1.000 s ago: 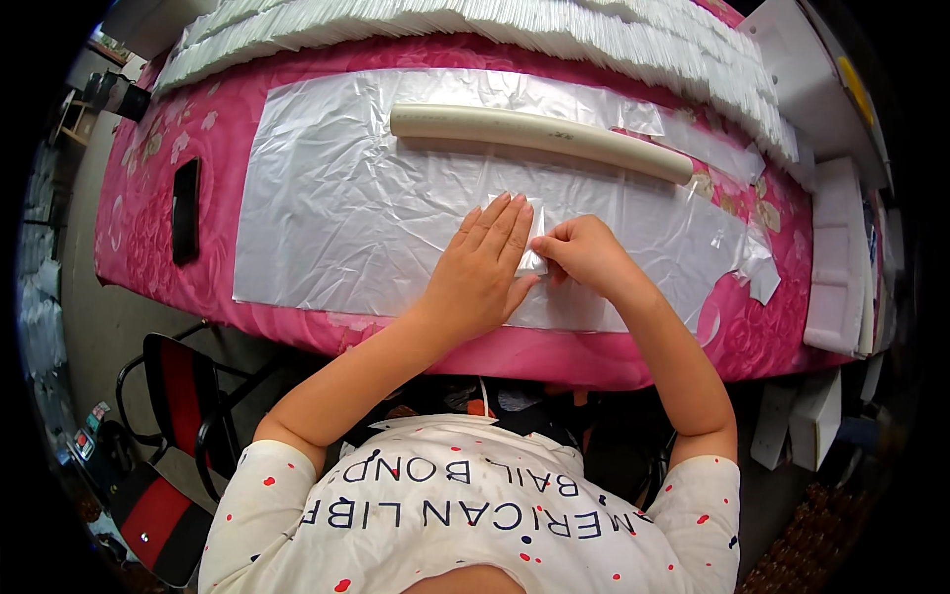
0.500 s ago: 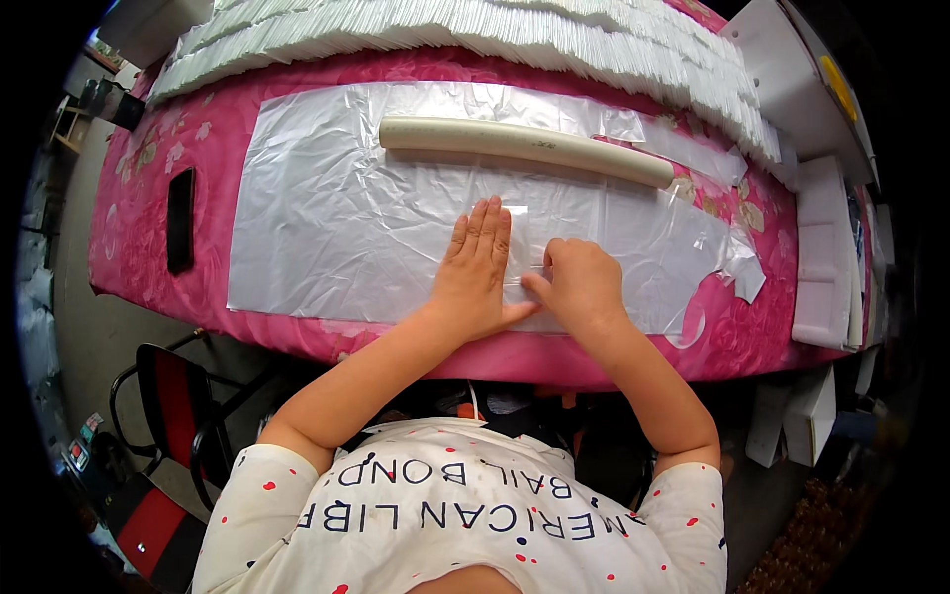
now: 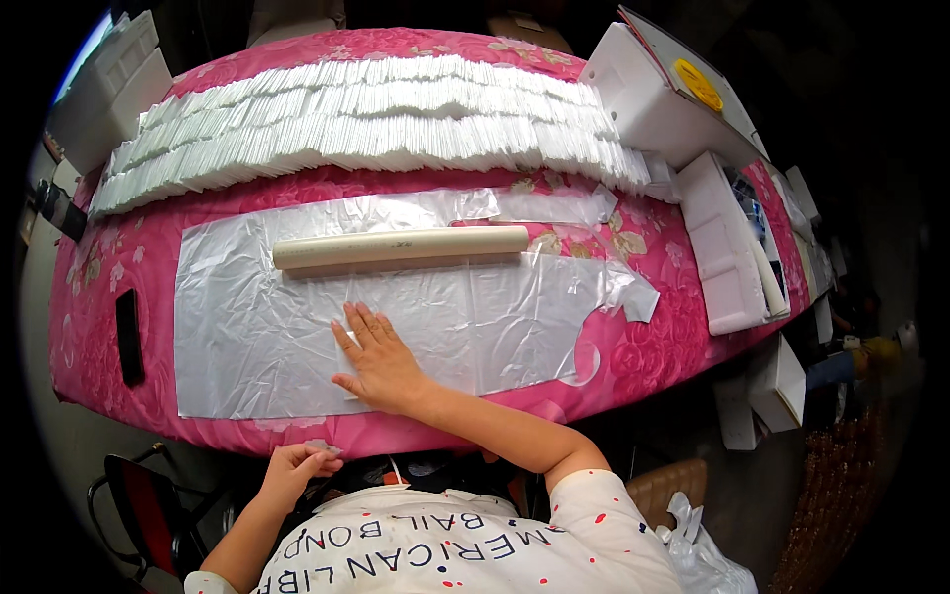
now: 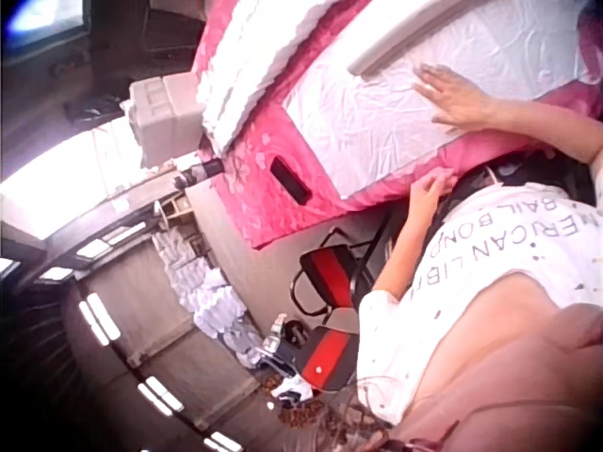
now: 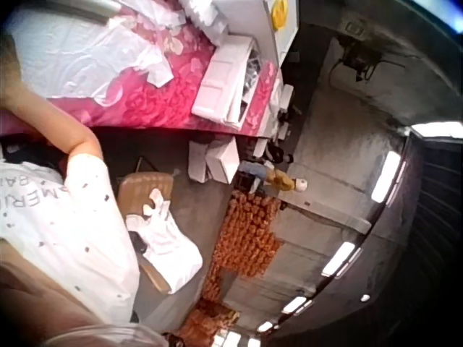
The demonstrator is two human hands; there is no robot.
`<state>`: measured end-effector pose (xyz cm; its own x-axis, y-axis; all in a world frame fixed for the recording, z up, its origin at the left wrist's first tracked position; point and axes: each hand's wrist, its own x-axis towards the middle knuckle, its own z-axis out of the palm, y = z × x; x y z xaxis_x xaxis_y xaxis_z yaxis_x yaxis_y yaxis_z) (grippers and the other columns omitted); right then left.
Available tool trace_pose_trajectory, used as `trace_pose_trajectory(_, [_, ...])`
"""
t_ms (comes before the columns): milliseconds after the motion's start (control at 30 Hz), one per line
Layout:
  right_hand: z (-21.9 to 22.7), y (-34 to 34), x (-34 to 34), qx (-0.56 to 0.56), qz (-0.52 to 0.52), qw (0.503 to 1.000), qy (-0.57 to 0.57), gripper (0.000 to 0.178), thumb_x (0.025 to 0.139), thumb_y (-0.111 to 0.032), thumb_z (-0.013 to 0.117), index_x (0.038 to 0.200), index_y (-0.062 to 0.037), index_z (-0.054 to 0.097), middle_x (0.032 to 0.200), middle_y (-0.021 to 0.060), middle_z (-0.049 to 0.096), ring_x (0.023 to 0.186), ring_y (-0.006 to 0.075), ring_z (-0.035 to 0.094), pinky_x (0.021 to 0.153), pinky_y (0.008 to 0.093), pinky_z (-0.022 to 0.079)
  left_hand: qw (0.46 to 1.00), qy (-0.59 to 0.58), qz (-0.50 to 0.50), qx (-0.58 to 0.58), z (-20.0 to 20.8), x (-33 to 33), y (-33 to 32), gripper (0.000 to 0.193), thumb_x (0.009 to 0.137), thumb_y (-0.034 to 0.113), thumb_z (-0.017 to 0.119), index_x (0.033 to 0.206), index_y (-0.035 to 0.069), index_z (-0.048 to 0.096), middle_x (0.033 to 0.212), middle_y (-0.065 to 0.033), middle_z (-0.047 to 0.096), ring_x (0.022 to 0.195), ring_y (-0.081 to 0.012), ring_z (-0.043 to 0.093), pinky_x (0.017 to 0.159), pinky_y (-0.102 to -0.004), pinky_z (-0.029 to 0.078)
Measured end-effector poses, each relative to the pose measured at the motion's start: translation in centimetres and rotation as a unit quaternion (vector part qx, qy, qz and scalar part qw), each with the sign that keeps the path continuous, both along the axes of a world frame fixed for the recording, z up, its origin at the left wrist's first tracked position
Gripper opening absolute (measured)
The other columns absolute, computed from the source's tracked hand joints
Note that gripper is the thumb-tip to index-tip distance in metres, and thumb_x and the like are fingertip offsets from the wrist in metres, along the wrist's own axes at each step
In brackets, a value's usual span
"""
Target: The person wraps small white rectangular items in clear plastic film on a pink floral tablecloth. They unroll film, place an item, fold the film around it, and set the wrapped item aside. The process repeats for multiple items.
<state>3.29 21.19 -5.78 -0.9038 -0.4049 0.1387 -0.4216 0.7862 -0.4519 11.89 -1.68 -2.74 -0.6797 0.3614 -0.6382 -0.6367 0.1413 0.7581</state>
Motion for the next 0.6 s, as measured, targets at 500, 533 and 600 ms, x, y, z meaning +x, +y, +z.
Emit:
trace_pose_trajectory(500, [4.1,3.2,3.8,-0.155,0.259,0.951,-0.068,0.016,0.077,-0.013,0.058,0.089,-0.0026,0.062,0.101,0.0158,0.057,0.108,0.0328,0.046,0.095,0.0404,0.035,0.831,0.431,-0.236,-0.259,4.1,-2.5,5.4,0.019,0.062,0.007,0.069,0.079,0.000,0.063,0.068,-0.0152,0.062,0.060,-0.0317,0.060,0.057,-0.0352,0.048])
trace_pose_trajectory(533, [4.1,4.9,3.9,-0.206,0.209,0.956,-0.025,0.009,0.075,-0.011,0.060,0.081,-0.0034,0.061,0.088,0.0120,0.057,0.096,0.0303,0.049,0.086,0.0383,0.039,0.822,0.461,-0.230,-0.243,4.4,-3.2,6.4,0.027,0.062,0.008,0.070,0.087,0.000,0.062,0.079,-0.0168,0.062,0.070,-0.0332,0.060,0.064,-0.0368,0.048])
trace_pose_trajectory(600, [5.2,9.2,3.7,-0.279,0.119,0.953,0.001,0.006,0.072,-0.006,0.064,0.076,-0.0043,0.060,0.076,0.0082,0.057,0.083,0.0271,0.053,0.076,0.0356,0.044,0.800,0.518,-0.215,-0.211,4.7,-4.4,8.5,0.044,0.062,0.010,0.070,0.103,0.000,0.058,0.100,-0.0201,0.061,0.089,-0.0364,0.059,0.076,-0.0399,0.048])
